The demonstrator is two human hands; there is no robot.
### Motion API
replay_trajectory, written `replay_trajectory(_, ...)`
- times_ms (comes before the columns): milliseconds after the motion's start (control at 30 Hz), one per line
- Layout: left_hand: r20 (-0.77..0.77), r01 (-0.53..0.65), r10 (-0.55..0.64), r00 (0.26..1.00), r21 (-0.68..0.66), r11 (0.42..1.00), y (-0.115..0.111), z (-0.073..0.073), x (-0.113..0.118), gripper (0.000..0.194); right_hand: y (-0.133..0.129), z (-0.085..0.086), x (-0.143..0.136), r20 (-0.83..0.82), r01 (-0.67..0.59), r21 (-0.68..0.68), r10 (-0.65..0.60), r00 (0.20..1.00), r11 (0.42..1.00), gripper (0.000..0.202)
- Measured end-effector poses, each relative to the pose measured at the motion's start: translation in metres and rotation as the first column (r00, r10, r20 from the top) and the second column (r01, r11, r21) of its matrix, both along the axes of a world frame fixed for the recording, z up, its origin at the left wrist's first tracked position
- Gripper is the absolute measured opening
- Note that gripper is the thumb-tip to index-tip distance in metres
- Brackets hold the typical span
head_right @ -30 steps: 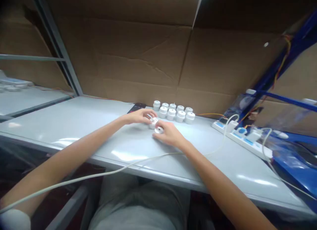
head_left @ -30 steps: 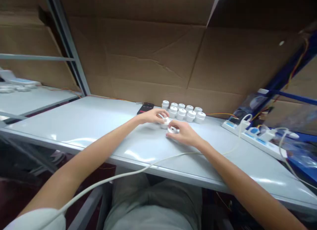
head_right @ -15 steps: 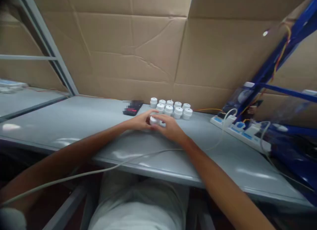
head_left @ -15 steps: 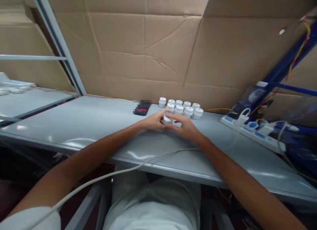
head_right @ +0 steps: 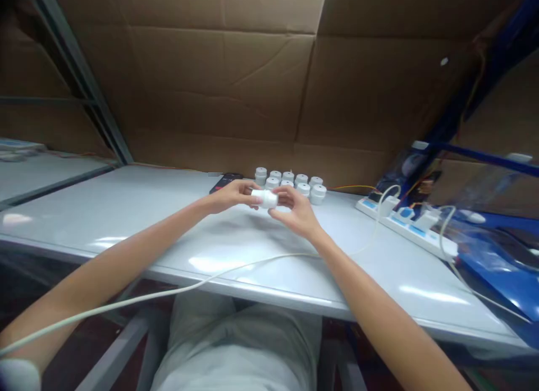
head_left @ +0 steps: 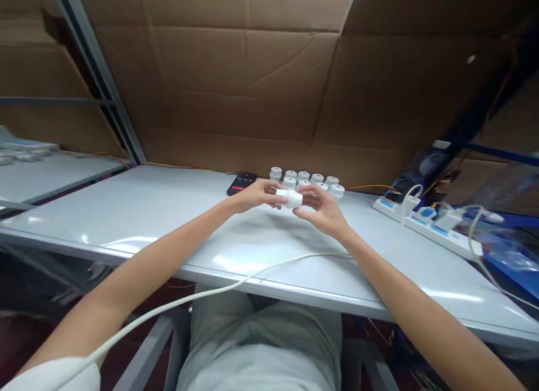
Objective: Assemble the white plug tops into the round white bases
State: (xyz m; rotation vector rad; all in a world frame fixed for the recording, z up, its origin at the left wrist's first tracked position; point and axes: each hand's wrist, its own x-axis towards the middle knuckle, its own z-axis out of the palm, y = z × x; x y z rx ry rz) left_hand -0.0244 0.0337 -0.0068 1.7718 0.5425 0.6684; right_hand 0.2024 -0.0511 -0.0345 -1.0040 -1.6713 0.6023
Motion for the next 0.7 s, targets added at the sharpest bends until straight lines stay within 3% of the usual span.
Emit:
replay_trajectory(133, -0.009, 0.017, -0.018, 1.0, -0.05, 0.999, -0.003, 0.002, 0.0, 0.054, 0.0, -0.002, 0.0, 0.039, -0.028, 0.128, 0.023, 0.999, 0.991, 0.039)
replay_trajectory(300, -0.019, 0.029, -0.03, 0.999, -0.042, 0.999, -0.005, 0.006, -0.001, 0.059, -0.005, 0.0, -0.002, 0.062, 0.01, 0.134, -0.018, 0.998, 0.991, 0.042)
replay_trajectory(433, 0.036, 0.021, -0.025, 0.999, 0.121, 0.992, -0.007, 0.008, -0.002, 0.06, -0.007, 0.005, -0.005, -0.025, 0.036, -0.085, -0.039, 0.999, 0.996, 0.049)
replay_trajectory(533, 0.063, 0.001, -0.014, 0.998, 0.207, 0.978, -0.01, 0.008, 0.0, 0.063, -0.006, 0.008, -0.008, -0.159, -0.001, -0.29, -0.047, 0.986, 0.957, 0.054)
replay_trajectory(600, 0.081, -0.008, -0.009, 0.997, 0.204, 0.979, -0.012, 0.008, 0.001, 0.068, -0.005, 0.009, -0.01, -0.24, -0.024, -0.327, -0.058, 0.969, 0.945, 0.057)
replay_trajectory(700, 0.044, -0.029, 0.025, 0.999, 0.098, 0.995, -0.012, 0.007, 0.002, 0.07, -0.004, 0.011, -0.011, -0.299, 0.002, -0.292, -0.093, 0.95, 0.956, 0.063)
